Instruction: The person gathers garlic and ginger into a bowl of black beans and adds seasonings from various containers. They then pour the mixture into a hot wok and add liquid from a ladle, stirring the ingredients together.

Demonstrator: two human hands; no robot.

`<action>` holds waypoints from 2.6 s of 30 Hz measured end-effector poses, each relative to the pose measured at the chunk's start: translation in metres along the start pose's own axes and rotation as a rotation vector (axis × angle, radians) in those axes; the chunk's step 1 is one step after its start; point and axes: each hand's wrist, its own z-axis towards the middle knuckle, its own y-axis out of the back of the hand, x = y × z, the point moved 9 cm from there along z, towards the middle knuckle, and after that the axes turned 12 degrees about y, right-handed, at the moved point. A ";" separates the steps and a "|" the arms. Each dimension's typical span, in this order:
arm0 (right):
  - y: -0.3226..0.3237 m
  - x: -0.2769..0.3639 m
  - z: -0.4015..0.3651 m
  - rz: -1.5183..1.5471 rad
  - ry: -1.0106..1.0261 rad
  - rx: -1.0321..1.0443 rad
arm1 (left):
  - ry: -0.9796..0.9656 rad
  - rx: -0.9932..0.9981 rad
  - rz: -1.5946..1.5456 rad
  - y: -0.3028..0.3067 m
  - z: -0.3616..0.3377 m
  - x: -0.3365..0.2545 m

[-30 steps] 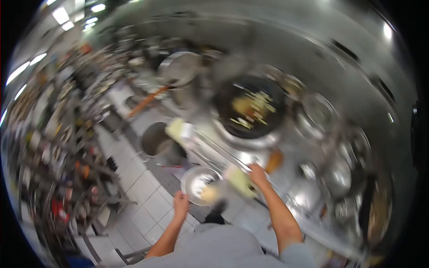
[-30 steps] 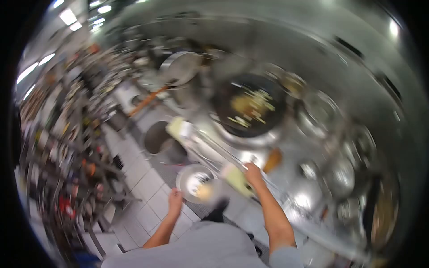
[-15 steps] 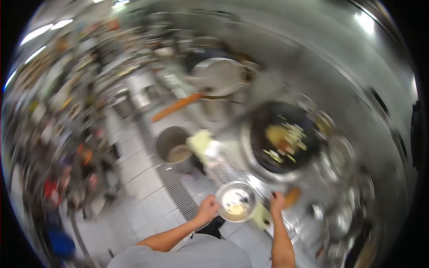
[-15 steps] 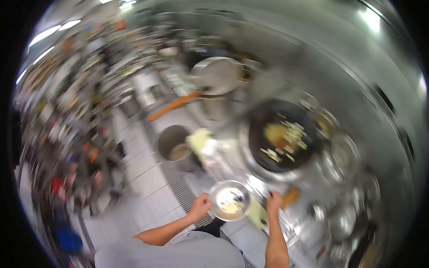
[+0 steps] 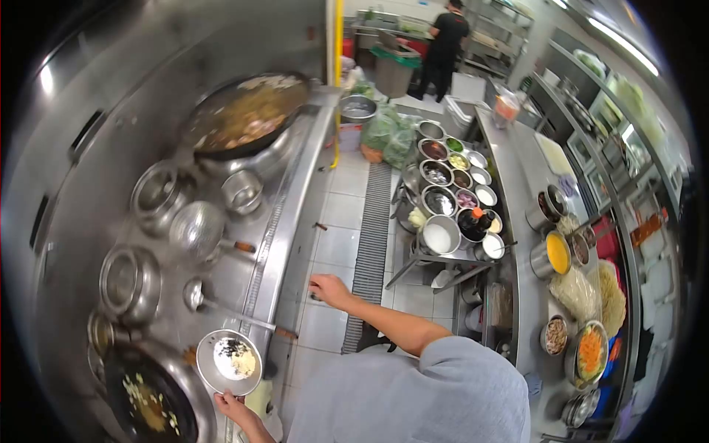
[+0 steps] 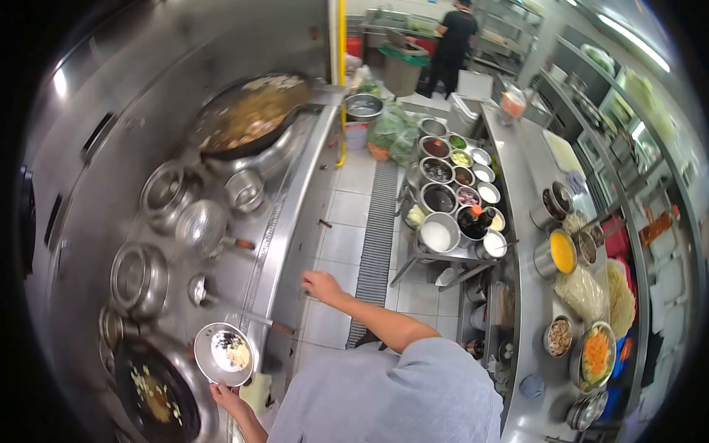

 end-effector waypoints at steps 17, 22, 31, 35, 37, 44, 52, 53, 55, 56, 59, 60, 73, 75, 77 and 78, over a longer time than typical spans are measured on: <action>0.299 -0.267 -0.087 1.288 -0.528 -0.895 | 0.112 0.696 0.315 -0.517 -0.047 0.048; 0.372 -0.305 -0.135 0.732 -0.774 -1.020 | 0.084 0.914 0.476 -0.632 -0.068 0.079; 0.413 -0.321 -0.139 -0.628 -1.047 -0.605 | -0.142 1.253 0.744 -0.799 -0.080 0.137; 0.400 -0.353 -0.141 -0.608 -1.101 -0.569 | -0.250 1.370 0.816 -0.846 -0.094 0.134; 0.395 -0.370 -0.145 -0.640 -1.066 -0.603 | -0.309 1.423 0.772 -0.866 -0.096 0.135; 0.343 -0.389 -0.184 0.730 -1.336 -1.140 | -0.500 1.427 0.814 -0.895 -0.101 0.110; 0.379 -0.305 -0.152 0.801 -1.118 -1.225 | -0.518 1.500 0.786 -0.911 -0.103 0.132; 0.387 -0.294 -0.142 0.787 -1.096 -1.211 | -0.460 1.517 0.790 -0.909 -0.109 0.133; 0.392 -0.285 -0.131 0.777 -1.071 -1.189 | -0.347 1.543 0.793 -0.907 -0.130 0.132; 0.392 -0.284 -0.127 0.772 -1.058 -1.176 | -0.392 1.555 0.814 -0.912 -0.114 0.167; 0.401 -0.282 -0.121 0.569 -1.055 -1.139 | 0.120 1.591 0.815 -0.899 -0.159 0.160; 0.412 -0.277 -0.118 0.306 -1.035 -1.060 | 0.170 1.613 0.804 -0.899 -0.164 0.166; 0.418 -0.262 -0.124 0.103 -0.891 -1.251 | 0.170 1.666 0.708 -0.912 -0.180 0.186; 0.396 -0.275 -0.131 0.548 -0.856 -1.493 | 0.179 1.637 0.726 -0.911 -0.176 0.188; 0.391 -0.280 -0.136 0.605 -0.884 -1.532 | 0.210 1.614 0.720 -0.908 -0.169 0.191; 0.389 -0.284 -0.140 0.604 -0.895 -1.541 | 0.198 1.591 0.724 -0.908 -0.162 0.192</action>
